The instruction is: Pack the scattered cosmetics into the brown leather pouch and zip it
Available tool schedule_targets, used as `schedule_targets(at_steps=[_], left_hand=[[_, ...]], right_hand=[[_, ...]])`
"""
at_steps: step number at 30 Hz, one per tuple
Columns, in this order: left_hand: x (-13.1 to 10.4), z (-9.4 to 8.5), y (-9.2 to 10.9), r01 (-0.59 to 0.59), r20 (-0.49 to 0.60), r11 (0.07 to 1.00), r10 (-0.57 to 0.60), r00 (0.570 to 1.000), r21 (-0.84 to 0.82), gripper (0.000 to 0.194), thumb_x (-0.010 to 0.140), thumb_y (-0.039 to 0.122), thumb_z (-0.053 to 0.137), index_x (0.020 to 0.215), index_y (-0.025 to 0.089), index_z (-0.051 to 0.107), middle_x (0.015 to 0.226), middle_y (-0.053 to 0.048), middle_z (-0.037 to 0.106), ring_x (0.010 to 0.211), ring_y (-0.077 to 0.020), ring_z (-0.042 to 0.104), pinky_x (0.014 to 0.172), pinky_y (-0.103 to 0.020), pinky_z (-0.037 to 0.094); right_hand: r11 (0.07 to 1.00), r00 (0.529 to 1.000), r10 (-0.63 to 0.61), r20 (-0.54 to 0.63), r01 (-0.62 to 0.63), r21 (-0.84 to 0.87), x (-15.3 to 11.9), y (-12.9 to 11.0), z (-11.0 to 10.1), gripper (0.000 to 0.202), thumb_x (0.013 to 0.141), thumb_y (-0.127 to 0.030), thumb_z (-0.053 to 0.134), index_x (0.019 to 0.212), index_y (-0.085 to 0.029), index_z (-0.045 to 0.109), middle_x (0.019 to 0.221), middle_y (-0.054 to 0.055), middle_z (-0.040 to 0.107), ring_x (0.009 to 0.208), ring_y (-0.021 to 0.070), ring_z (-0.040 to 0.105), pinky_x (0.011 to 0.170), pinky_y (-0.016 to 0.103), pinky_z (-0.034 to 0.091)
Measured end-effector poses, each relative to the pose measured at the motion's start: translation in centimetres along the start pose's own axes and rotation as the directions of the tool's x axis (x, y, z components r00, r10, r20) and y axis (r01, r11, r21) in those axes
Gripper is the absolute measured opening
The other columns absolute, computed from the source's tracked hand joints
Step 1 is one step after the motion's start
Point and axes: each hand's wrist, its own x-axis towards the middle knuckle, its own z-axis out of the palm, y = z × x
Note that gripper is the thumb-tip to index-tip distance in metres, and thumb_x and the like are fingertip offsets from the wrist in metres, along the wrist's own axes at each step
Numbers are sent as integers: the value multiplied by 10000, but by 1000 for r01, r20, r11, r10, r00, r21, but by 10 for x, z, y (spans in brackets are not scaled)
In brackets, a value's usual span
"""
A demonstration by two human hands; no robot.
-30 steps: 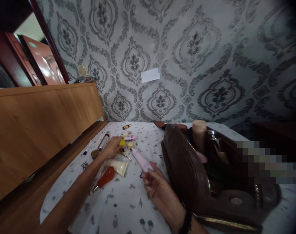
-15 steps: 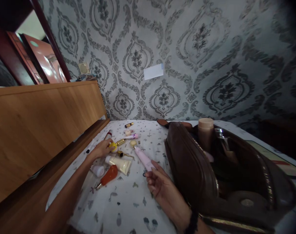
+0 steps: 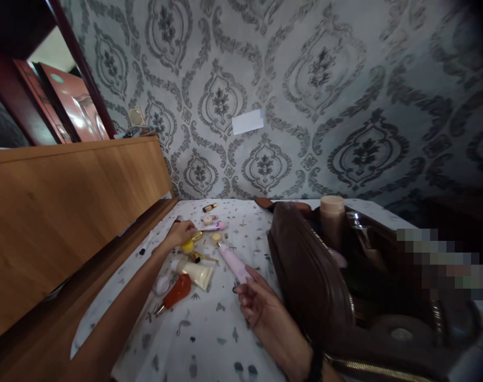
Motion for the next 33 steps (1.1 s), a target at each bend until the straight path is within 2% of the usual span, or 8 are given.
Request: schedule_targets(at_steps=[4, 8, 11, 15, 22, 25, 28, 33], left_hand=[[20, 6, 22, 30, 26, 993, -33, 999, 114, 326, 937, 355, 592, 1193, 154, 593, 1209, -96, 611, 1054, -224, 617, 901, -442, 532], [27, 8, 41, 34, 54, 977, -47, 997, 208, 329, 939, 345, 592, 1206, 153, 588, 1213, -97, 610, 1049, -224, 621, 892, -440, 540], [28, 3, 48, 20, 42, 968, -32, 999, 250, 328, 940, 347, 589, 1204, 152, 589, 1214, -97, 610, 1056, -226, 619, 900, -446, 536], [23, -9, 49, -39, 36, 965, 31, 999, 260, 305, 943, 354, 583, 1171, 154, 605, 1191, -92, 622, 1050, -221, 620, 907, -442, 529], [4, -19, 51, -156, 36, 967, 152, 988, 199, 216, 937, 331, 566, 1003, 145, 653, 975, -71, 678, 925, -213, 643, 842, -394, 511], [-7, -20, 54, -222, 8, 963, 223, 975, 154, 220, 916, 253, 535, 1090, 164, 636, 1004, -97, 685, 962, -256, 637, 833, -368, 484], [-23, -18, 64, -357, 10, 930, 358, 934, 90, 271, 927, 235, 482, 1167, 187, 598, 1104, -95, 660, 1060, -251, 596, 892, -337, 456], [-53, -2, 88, -612, 85, 791, 610, 788, -10, 306, 870, 133, 524, 1145, 231, 615, 1168, -66, 630, 1172, -230, 517, 1048, -339, 375]], right_hand=[[1000, 1000, 1, 16, -1, -4, -1, 1, -1, 704, 534, -260, 876, 1150, -211, 538, 613, 6, 678, 514, 106, 535, 457, 163, 361], [1000, 1000, -1, 15, 1, -2, 0, 2, -2, 731, 543, -260, 868, 1190, -207, 533, 612, 4, 679, 511, 112, 539, 455, 170, 347], [1000, 1000, 1, 16, -1, 1, 1, 2, -3, 771, 547, -256, 865, 1236, -202, 522, 611, 2, 678, 507, 113, 539, 452, 172, 337], [1000, 1000, 7, 21, -7, -3, 0, 0, -2, 750, 568, -258, 860, 1237, -206, 525, 615, 1, 678, 515, 114, 546, 454, 172, 343], [1000, 1000, 13, 13, -13, 22, -1, 0, 0, 642, 587, -216, 844, 1153, -225, 539, 609, -2, 677, 506, 113, 554, 454, 166, 359], [999, 1000, 2, -10, -1, 48, 0, 0, 0, 626, 584, -199, 842, 1125, -232, 531, 605, -1, 676, 495, 116, 553, 438, 165, 354], [995, 998, -17, -53, 23, 97, 1, 0, 1, 581, 592, -164, 821, 1075, -258, 512, 602, -20, 671, 491, 120, 558, 430, 165, 358], [993, 997, -22, -79, 31, 113, 2, -1, 3, 509, 590, -146, 795, 973, -261, 480, 580, -34, 659, 479, 119, 547, 415, 162, 340]])
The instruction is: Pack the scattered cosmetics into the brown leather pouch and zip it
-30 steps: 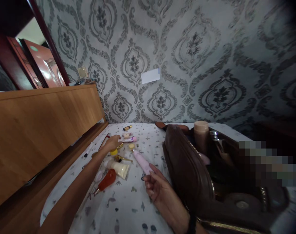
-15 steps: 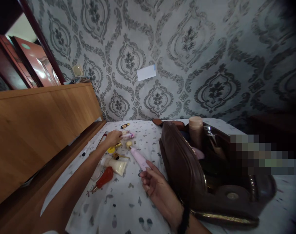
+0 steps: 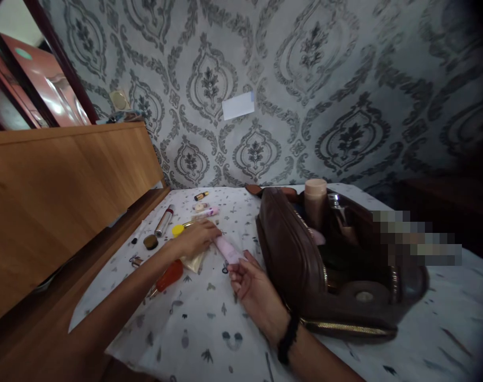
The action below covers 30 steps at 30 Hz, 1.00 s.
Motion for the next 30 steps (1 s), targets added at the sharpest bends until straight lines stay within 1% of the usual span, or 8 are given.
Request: schedule_targets(at_steps=[4, 8, 11, 16, 19, 22, 25, 30], left_hand=[[0, 12, 19, -96, -6, 993, 96, 995, 67, 371, 879, 91, 461, 1211, 194, 589, 1208, -118, 601, 1202, -274, 482, 1060, -425, 375], [1, 20, 28, -77, -23, 992, 80, 997, 104, 351, 904, 112, 445, 1204, 200, 604, 1214, -123, 595, 1206, -276, 479, 1060, -440, 393], [-6, 29, 33, -59, -64, 997, 63, 996, 56, 365, 908, 121, 452, 1222, 218, 610, 1339, -128, 535, 1310, -285, 413, 1110, -469, 359], [-22, 43, 38, 104, -112, 989, -116, 987, -109, 492, 867, 54, 435, 1291, 257, 580, 1504, -111, 375, 1414, -286, 324, 1118, -472, 363], [-25, 46, 43, 178, -171, 950, -226, 959, -258, 429, 927, 104, 362, 1271, 244, 576, 1415, -114, 448, 1313, -238, 459, 1082, -395, 410], [-22, 47, 51, 250, -200, 900, -335, 921, -357, 333, 980, 288, 373, 1240, 210, 564, 1234, -124, 539, 1122, -235, 573, 1001, -380, 462], [-18, 50, 55, 340, -178, 867, -423, 889, -364, 430, 934, 414, 467, 1295, 186, 516, 1171, -133, 552, 1068, -268, 586, 960, -406, 470], [-14, 56, 48, 382, -192, 856, -465, 864, -349, 525, 852, 422, 543, 1325, 199, 496, 1169, -129, 601, 1068, -288, 599, 933, -398, 458]], right_hand=[[999, 1000, -4, 12, 4, -39, -1, 1, -1, 457, 612, -185, 793, 956, -238, 498, 570, -20, 659, 468, 116, 548, 423, 164, 337], [993, 997, 8, 75, 1, -119, 0, 3, -4, 449, 581, -222, 827, 946, -183, 569, 567, 6, 664, 463, 107, 540, 415, 166, 321], [987, 994, 16, 108, 1, -161, 0, 5, -7, 424, 551, -224, 844, 891, -155, 600, 576, 25, 672, 468, 97, 544, 427, 165, 336], [976, 992, 34, 122, -6, -217, 0, 6, -8, 446, 551, -227, 833, 933, -147, 617, 568, 15, 666, 469, 101, 546, 431, 167, 349], [969, 991, 36, 130, -2, -248, -1, 6, -7, 463, 541, -241, 828, 939, -147, 610, 561, 10, 662, 465, 97, 538, 431, 169, 352], [969, 992, 35, 124, -3, -249, -3, 7, -6, 466, 529, -265, 824, 923, -145, 604, 563, 12, 663, 468, 94, 539, 435, 171, 352], [974, 990, 30, 137, 2, -229, -3, 9, -7, 453, 512, -295, 819, 877, -145, 597, 559, 15, 656, 459, 91, 536, 429, 173, 331], [976, 987, 29, 157, 7, -219, 0, 11, -11, 419, 511, -304, 790, 835, -156, 570, 552, 10, 644, 439, 87, 524, 431, 187, 310]])
